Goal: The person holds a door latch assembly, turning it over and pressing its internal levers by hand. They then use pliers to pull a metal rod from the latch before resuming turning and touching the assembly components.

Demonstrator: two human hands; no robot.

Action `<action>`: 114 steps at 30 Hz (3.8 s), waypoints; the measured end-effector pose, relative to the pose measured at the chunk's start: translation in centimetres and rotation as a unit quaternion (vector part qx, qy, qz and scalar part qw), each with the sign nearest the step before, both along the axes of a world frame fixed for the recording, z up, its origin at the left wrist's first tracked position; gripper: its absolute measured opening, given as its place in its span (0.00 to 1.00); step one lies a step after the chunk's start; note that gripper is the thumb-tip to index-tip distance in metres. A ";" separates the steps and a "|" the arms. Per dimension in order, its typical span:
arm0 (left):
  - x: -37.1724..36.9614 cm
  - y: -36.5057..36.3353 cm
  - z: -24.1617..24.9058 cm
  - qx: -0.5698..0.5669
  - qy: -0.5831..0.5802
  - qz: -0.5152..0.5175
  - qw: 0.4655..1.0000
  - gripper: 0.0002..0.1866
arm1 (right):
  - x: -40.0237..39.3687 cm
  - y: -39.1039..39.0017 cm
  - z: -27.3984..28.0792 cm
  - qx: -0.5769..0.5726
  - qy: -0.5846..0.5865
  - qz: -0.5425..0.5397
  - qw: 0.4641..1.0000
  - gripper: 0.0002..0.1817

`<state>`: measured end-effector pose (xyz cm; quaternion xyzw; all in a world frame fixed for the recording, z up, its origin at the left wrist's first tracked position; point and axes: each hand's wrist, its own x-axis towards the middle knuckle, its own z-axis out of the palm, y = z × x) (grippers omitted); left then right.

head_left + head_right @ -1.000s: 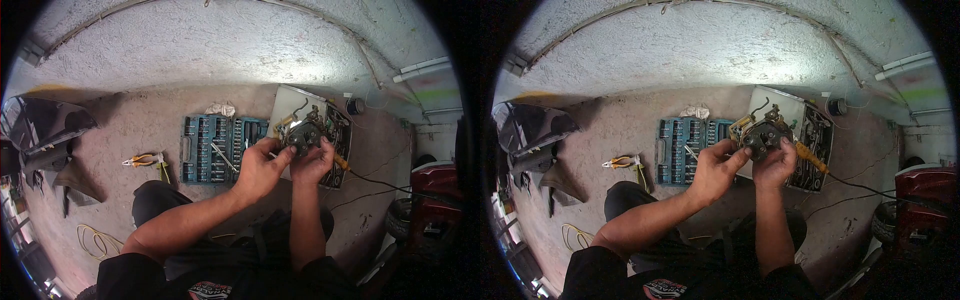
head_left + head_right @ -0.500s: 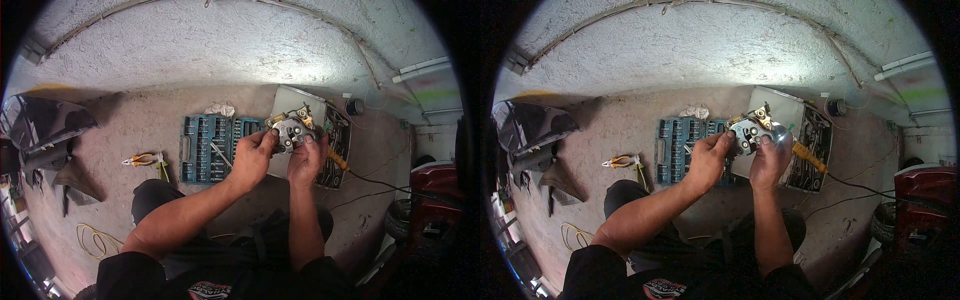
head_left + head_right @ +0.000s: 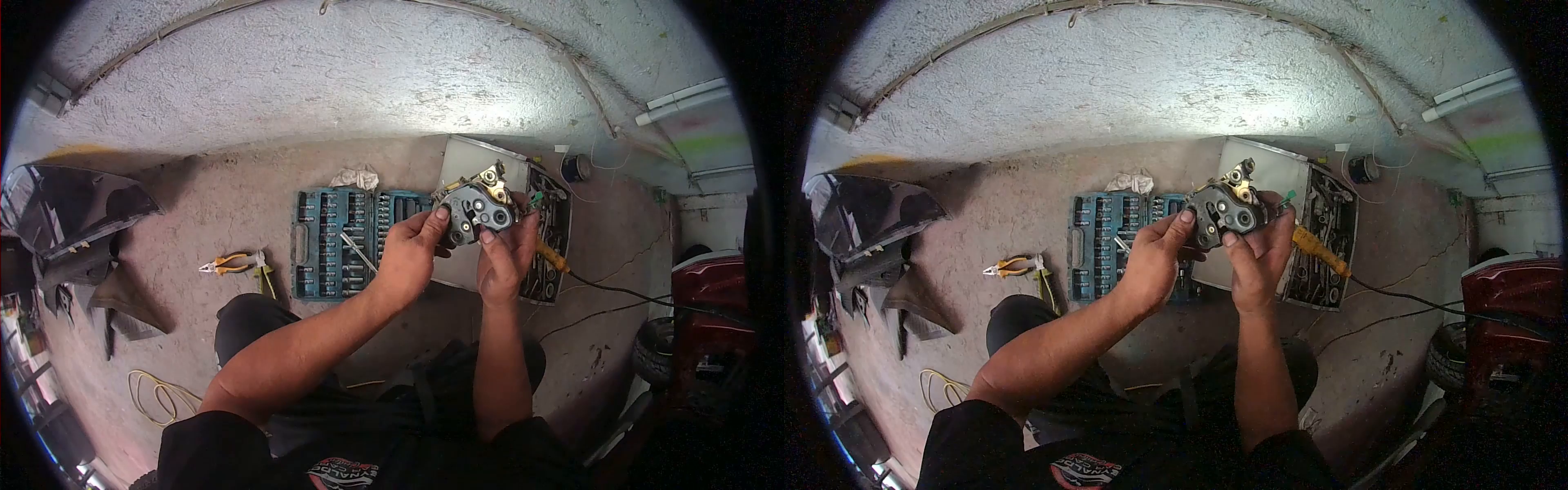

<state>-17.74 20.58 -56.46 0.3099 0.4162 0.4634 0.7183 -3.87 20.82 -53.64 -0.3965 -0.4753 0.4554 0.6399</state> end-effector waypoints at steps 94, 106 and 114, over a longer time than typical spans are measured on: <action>-1.6 1.6 1.6 -0.032 -0.489 -0.079 0.868 0.18 | 1.7 -2.9 4.1 0.011 -0.186 -0.216 0.958 0.14; -2.1 1.3 1.9 -0.004 -0.443 -0.044 0.896 0.21 | 1.7 -2.3 2.6 -0.004 -0.103 -0.222 0.970 0.12; -2.8 1.6 1.8 0.017 -0.428 -0.066 0.901 0.21 | 1.5 -1.8 1.8 0.064 -0.101 -0.210 0.970 0.13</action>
